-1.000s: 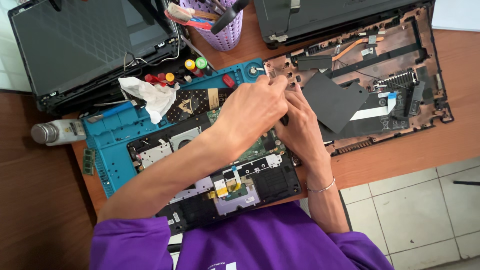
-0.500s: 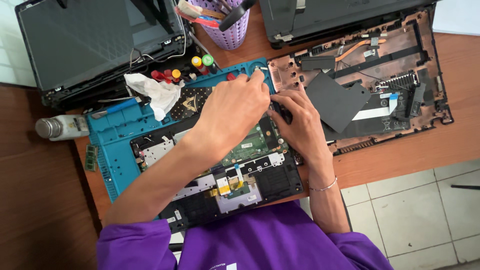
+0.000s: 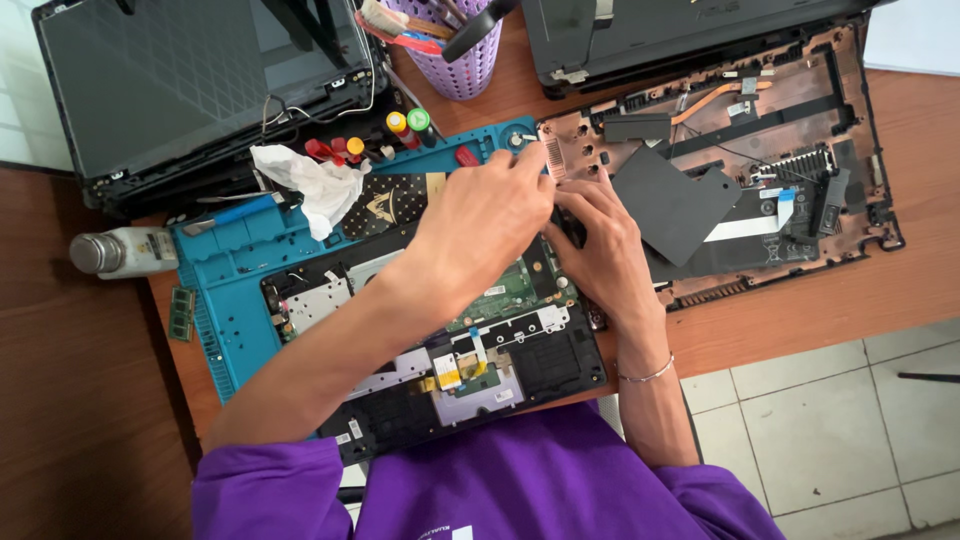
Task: The person uses a screwdriver to remove screws from the internal chassis of a disassembled laptop. They manipulate the motherboard and cooling fan assembly, adjusting components within the blue work tray. The person continues to unscrew and reposition parts of the laptop's internal hardware.
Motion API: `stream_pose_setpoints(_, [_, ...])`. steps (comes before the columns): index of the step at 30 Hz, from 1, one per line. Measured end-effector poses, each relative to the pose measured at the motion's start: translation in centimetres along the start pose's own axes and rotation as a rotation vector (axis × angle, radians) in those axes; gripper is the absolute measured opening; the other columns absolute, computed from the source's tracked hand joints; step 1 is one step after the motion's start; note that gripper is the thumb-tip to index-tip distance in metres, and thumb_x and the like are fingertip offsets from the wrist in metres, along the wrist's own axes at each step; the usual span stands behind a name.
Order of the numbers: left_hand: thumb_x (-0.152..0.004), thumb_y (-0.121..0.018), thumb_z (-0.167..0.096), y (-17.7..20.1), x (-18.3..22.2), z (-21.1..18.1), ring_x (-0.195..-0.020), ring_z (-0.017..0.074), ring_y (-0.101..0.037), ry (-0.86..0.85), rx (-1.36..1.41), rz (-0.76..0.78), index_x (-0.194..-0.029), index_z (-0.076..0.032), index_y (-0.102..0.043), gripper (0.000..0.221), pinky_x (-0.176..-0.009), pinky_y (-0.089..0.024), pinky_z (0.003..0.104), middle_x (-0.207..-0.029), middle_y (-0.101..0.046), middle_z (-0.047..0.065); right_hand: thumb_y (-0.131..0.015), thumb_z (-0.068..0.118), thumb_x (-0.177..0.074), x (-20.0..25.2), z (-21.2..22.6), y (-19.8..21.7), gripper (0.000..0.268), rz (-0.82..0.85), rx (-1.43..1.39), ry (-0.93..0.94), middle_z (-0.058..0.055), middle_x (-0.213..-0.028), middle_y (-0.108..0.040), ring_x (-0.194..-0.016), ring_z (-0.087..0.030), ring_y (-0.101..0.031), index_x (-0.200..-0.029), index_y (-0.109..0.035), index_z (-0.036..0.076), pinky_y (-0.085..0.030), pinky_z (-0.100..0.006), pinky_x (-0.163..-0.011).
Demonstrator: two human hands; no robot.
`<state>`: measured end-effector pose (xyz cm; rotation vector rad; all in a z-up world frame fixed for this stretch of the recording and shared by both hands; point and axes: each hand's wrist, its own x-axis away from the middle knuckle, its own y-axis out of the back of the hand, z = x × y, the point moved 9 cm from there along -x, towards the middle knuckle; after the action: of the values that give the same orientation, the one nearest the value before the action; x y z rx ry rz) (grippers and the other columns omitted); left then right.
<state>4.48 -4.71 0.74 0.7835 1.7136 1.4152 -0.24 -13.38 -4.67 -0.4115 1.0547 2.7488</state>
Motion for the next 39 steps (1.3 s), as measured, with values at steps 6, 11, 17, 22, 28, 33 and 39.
stream_pose_setpoints(6, [-0.076,-0.072,-0.006,-1.7,-0.5,0.5,-0.087,0.0266,-0.071,0.122,-0.067,0.188,-0.082,0.002,-0.072,0.01,-0.062,-0.063,0.034,-0.102,-0.061,0.014,-0.078,0.002,-0.085,0.1,0.0,0.0,0.028,0.001,0.01,0.018,-0.014,-0.113,-0.07,-0.114,-0.035,-0.066,-0.111,-0.069,-0.002,-0.04,-0.053,-0.121])
stream_pose_setpoints(11, [-0.069,-0.075,-0.01,-1.5,-0.9,-1.3,-0.09,0.0245,-0.07,0.005,-0.059,0.176,-0.079,-0.001,-0.073,0.013,-0.063,-0.062,0.033,-0.098,-0.061,0.011,-0.075,-0.001,-0.082,0.2,-0.4,-0.1,0.03,0.003,0.005,0.015,-0.015,-0.114,-0.069,-0.114,-0.038,-0.065,-0.11,-0.068,-0.003,-0.041,-0.052,-0.122])
stream_pose_setpoints(17, [-0.072,-0.073,-0.011,-1.2,-0.7,-1.8,-0.091,0.0218,-0.069,-0.078,-0.108,0.128,-0.079,-0.001,-0.073,0.012,-0.065,-0.062,0.031,-0.098,-0.062,0.009,-0.074,-0.002,-0.082,0.1,-0.2,0.0,0.028,0.009,0.002,0.018,-0.015,-0.114,-0.069,-0.114,-0.038,-0.065,-0.109,-0.068,-0.002,-0.039,-0.053,-0.123])
stream_pose_setpoints(22, [-0.075,-0.072,-0.011,-0.2,1.1,0.1,-0.092,0.0218,-0.069,-0.022,-0.079,0.021,-0.085,-0.005,-0.073,0.011,-0.065,-0.06,0.034,-0.097,-0.064,0.006,-0.078,0.004,-0.087,0.0,0.1,0.1,0.029,0.006,0.007,-0.037,-0.014,-0.112,-0.07,-0.112,-0.035,-0.066,-0.115,-0.07,0.001,-0.05,-0.043,-0.109])
stream_pose_setpoints(28, [-0.096,-0.071,-0.022,3.4,8.1,4.6,-0.077,0.0273,-0.069,0.258,0.207,-0.215,-0.089,-0.007,-0.065,0.018,-0.061,-0.054,0.042,-0.08,-0.068,0.007,-0.08,0.006,-0.088,-0.1,1.1,0.2,0.028,-0.007,0.06,0.005,-0.015,-0.114,-0.073,-0.108,-0.034,-0.069,-0.114,-0.073,0.001,-0.048,-0.044,-0.114])
stream_pose_setpoints(33, [-0.104,-0.062,-0.025,2.7,17.7,7.5,-0.065,0.0329,-0.066,0.742,0.401,-0.201,-0.096,-0.006,-0.062,0.02,-0.056,-0.049,0.046,-0.069,-0.066,0.01,-0.079,0.005,-0.091,0.2,1.8,-0.1,0.029,-0.002,0.149,0.056,-0.017,-0.117,-0.073,-0.111,-0.034,-0.07,-0.118,-0.074,0.001,-0.045,-0.048,-0.119])
stream_pose_setpoints(39, [-0.11,-0.044,-0.022,1.2,29.5,8.9,-0.063,0.0285,-0.067,1.186,0.569,-0.404,-0.093,-0.006,-0.059,0.028,-0.063,-0.052,0.042,-0.072,-0.07,0.008,-0.079,0.012,-0.095,0.6,1.5,-0.6,0.03,0.075,0.212,-0.033,-0.018,-0.117,-0.073,-0.111,-0.035,-0.069,-0.123,-0.074,0.001,-0.054,-0.044,-0.098])
